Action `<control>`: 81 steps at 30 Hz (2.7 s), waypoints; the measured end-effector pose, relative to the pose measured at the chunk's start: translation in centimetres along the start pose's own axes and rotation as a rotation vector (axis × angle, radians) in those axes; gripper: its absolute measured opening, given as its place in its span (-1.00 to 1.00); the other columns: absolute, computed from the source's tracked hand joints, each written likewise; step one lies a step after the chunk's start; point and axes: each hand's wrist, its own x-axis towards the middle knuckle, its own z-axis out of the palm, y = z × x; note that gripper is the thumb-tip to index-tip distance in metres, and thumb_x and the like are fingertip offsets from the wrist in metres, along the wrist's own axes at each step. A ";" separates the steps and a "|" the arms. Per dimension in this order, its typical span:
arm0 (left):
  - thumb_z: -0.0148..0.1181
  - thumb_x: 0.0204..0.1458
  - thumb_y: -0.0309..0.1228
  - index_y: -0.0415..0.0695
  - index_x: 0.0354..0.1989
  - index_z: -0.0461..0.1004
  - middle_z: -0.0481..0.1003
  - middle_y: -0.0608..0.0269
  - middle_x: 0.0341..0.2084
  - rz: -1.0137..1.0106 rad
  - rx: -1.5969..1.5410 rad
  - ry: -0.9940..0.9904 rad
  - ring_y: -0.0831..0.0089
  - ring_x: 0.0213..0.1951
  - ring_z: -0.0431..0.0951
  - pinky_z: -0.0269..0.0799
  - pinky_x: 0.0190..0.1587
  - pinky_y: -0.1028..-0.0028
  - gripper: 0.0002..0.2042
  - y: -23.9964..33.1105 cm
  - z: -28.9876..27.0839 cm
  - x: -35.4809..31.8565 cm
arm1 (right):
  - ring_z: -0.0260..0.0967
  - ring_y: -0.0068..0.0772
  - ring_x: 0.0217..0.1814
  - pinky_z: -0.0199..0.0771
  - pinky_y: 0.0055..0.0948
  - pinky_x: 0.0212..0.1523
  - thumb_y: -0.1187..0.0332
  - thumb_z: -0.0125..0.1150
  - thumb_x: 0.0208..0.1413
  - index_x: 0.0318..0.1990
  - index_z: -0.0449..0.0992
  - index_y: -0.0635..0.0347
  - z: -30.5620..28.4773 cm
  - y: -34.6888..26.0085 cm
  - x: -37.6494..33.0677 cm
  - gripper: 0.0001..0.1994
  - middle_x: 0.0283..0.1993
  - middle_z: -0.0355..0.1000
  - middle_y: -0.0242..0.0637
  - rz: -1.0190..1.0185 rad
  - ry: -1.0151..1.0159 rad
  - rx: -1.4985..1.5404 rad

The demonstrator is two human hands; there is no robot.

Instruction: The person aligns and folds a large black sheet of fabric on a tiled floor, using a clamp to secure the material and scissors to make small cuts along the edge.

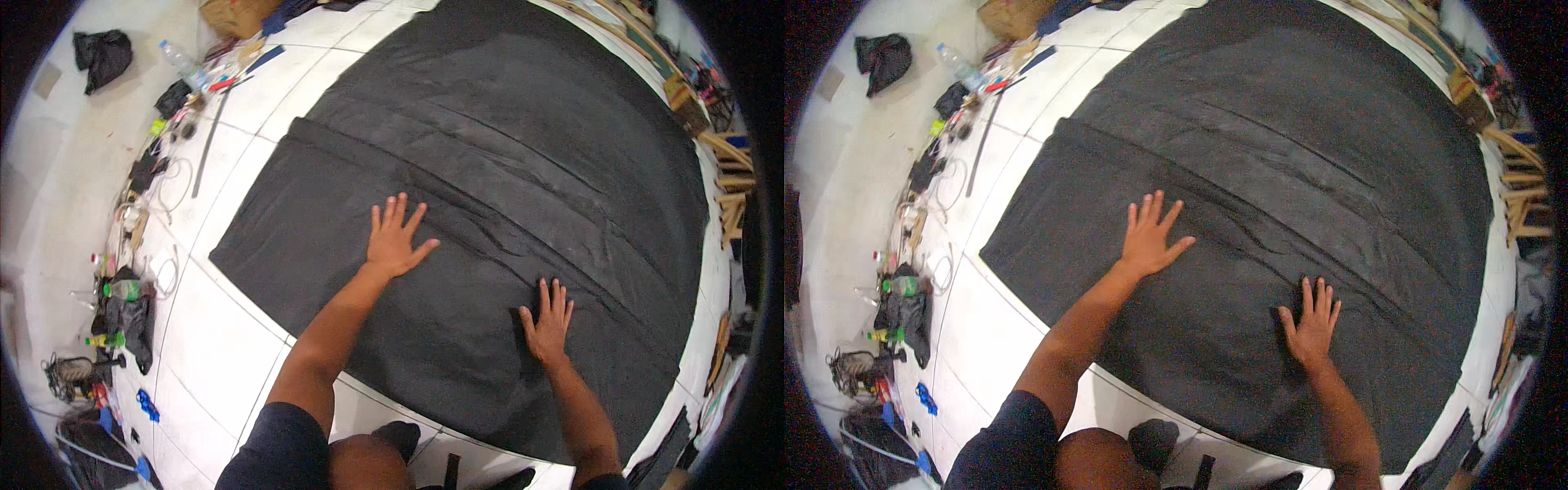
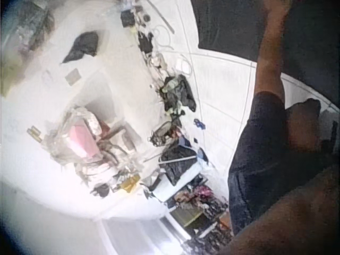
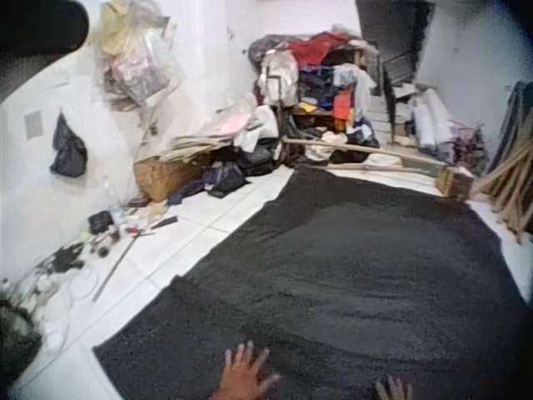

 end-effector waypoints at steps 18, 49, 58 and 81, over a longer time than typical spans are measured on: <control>-0.03 0.02 0.21 -0.21 0.23 0.20 0.31 -0.24 0.06 -1.165 -0.030 0.206 0.05 0.10 0.34 0.22 0.12 0.19 -0.22 -33.9 -10.5 -22.2 | -0.44 0.03 0.50 -0.52 0.09 0.38 -0.09 -0.01 0.13 0.36 -0.02 0.02 2.0 -0.6 -0.2 -0.28 0.46 -0.28 -0.08 0.046 0.031 -0.132; 0.28 -0.10 0.03 -0.26 0.26 -0.06 0.15 -0.12 0.18 -1.185 -0.883 0.441 0.08 0.04 0.35 0.37 -0.05 0.27 -0.11 -33.2 -8.2 -21.4 | 0.11 0.03 0.28 0.19 -0.14 0.21 0.05 0.14 0.09 0.21 0.20 0.11 -11.2 5.0 -3.5 -0.41 0.26 0.14 0.00 -0.081 -0.172 0.009; 0.01 0.15 -0.19 -0.14 0.06 0.37 0.44 0.25 -0.03 -1.196 -1.585 0.114 0.39 -0.07 0.45 0.34 -0.03 0.38 -0.62 -14.4 -3.4 -28.5 | 0.49 -0.18 -0.26 0.48 -0.23 -0.19 0.09 0.19 0.07 -0.08 0.41 0.20 -15.5 26.3 -37.7 -0.60 -0.33 0.52 -0.14 0.724 -0.601 -0.124; 0.03 0.05 -0.37 -0.30 -0.32 0.46 0.50 0.17 -0.38 -0.975 -1.299 0.536 0.37 -0.40 0.46 0.39 -0.31 0.36 -0.79 -17.0 -8.0 -24.3 | 0.25 -0.43 -0.58 0.26 -0.47 -0.64 0.27 0.07 0.07 -0.34 0.38 0.13 -2.6 45.3 -52.4 -0.86 -0.46 0.33 -0.37 1.278 1.275 1.423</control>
